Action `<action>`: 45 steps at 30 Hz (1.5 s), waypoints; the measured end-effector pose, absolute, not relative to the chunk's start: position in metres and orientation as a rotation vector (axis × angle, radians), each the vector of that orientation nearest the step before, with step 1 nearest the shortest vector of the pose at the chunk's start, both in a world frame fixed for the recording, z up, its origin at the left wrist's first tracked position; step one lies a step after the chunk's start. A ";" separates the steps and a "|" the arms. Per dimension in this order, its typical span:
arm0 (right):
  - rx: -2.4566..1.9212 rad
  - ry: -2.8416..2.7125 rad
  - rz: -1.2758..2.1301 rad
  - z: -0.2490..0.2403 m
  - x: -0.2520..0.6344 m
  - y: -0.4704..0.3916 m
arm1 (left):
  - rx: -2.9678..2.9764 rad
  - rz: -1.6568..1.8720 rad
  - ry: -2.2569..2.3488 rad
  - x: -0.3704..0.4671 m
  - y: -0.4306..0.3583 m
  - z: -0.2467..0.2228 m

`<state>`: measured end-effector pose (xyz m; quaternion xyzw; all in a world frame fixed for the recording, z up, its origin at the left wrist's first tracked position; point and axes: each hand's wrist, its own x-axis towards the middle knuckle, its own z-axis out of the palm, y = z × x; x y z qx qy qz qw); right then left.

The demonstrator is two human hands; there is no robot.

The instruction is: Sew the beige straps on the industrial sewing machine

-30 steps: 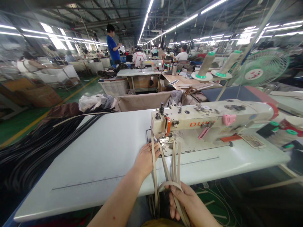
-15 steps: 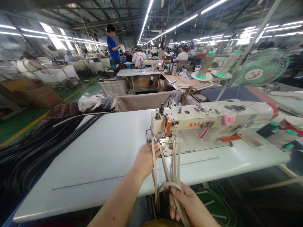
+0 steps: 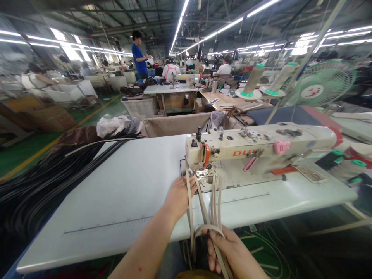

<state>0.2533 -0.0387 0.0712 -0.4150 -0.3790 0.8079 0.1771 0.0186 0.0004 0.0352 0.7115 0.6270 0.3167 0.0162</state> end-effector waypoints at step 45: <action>-1.265 -1.001 2.089 0.054 0.265 -0.041 | 2.232 0.953 1.977 0.017 0.000 0.033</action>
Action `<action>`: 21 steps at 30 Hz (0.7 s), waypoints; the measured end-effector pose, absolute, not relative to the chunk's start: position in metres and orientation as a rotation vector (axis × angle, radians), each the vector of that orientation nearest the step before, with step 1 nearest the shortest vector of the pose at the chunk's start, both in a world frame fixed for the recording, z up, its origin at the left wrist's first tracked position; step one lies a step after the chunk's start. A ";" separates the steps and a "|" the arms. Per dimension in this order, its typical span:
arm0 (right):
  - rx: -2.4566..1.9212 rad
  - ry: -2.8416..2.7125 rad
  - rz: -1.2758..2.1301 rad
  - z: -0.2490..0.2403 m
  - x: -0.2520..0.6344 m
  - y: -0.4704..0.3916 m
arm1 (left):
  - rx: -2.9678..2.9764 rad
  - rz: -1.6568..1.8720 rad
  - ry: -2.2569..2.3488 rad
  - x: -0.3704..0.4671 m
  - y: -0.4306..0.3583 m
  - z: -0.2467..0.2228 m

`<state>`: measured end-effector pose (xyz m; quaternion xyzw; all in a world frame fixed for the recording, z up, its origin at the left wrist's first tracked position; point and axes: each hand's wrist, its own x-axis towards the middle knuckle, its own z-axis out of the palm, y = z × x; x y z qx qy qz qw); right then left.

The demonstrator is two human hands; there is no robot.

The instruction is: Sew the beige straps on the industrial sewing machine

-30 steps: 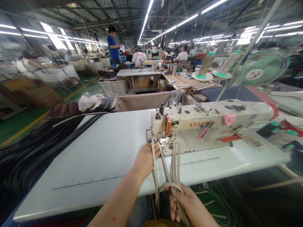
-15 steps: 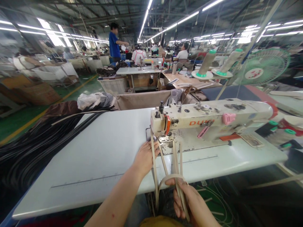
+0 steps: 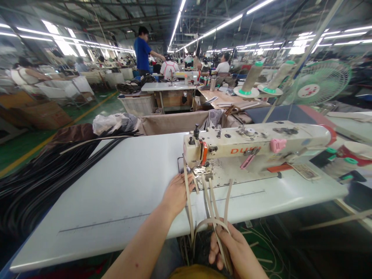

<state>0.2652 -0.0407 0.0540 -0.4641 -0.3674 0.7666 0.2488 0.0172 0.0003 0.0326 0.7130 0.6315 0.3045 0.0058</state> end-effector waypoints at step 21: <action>-1.284 -1.063 2.125 0.064 0.251 -0.037 | 2.203 0.943 2.004 0.018 0.003 0.031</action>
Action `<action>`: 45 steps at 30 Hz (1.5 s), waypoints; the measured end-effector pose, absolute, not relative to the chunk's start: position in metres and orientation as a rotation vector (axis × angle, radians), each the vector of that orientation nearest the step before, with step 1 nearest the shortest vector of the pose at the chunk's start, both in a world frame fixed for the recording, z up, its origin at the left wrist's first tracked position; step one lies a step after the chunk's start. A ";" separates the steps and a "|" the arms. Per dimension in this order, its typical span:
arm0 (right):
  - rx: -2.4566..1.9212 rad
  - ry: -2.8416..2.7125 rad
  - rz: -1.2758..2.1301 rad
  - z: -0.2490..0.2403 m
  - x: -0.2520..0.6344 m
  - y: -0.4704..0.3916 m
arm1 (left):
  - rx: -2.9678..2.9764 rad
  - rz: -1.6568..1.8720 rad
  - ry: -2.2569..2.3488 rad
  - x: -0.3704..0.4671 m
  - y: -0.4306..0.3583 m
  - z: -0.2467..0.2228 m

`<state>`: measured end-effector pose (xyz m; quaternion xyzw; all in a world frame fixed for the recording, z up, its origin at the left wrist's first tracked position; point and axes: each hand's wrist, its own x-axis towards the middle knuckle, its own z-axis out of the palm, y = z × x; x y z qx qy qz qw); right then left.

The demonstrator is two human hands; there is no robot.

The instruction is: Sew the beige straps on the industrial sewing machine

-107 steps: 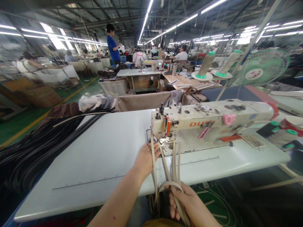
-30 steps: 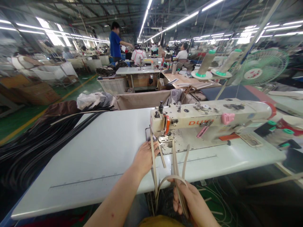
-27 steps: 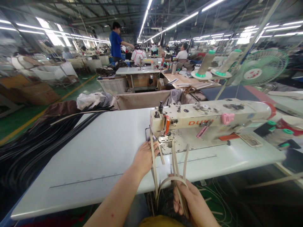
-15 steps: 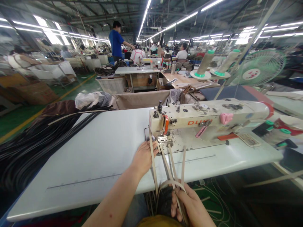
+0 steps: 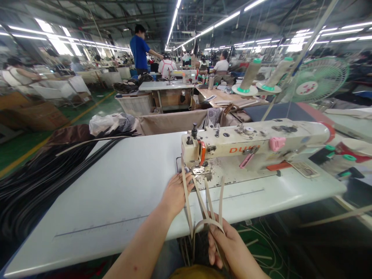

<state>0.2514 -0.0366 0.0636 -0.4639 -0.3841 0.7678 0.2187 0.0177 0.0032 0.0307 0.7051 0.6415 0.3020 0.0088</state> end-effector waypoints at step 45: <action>-1.165 -1.068 2.192 0.069 0.247 -0.037 | 2.229 0.986 1.982 0.018 0.000 0.032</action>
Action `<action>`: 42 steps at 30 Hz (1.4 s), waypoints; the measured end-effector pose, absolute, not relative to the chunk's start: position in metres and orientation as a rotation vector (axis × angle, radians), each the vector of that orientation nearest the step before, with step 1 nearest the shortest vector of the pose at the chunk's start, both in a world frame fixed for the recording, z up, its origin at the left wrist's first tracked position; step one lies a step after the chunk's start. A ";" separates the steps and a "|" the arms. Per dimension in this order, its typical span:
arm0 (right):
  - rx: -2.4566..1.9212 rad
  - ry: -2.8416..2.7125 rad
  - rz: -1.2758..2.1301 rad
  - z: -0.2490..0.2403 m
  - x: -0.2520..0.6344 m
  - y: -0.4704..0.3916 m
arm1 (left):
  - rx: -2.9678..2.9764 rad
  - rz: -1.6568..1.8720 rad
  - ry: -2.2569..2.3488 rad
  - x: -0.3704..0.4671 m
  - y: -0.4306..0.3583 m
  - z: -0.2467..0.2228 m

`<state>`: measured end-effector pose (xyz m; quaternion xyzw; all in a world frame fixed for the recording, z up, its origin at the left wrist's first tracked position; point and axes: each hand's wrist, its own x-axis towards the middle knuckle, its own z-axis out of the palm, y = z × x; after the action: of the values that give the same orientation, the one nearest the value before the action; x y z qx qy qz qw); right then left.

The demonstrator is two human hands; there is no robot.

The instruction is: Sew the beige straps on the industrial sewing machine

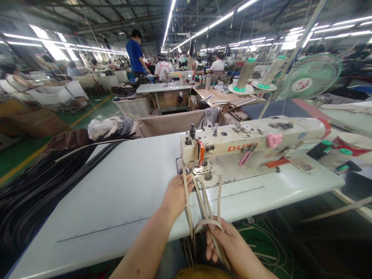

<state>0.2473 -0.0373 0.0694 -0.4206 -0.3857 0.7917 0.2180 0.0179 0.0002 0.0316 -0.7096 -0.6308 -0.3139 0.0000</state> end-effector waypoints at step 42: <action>-1.202 -1.067 2.205 0.054 0.250 -0.039 | -2.244 -0.939 -1.992 0.018 -0.001 0.034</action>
<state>0.2498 -0.0387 0.0538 -0.4310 -0.3828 0.7910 0.2049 0.0185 -0.0009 0.0343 -0.7137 -0.6336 -0.2986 -0.0012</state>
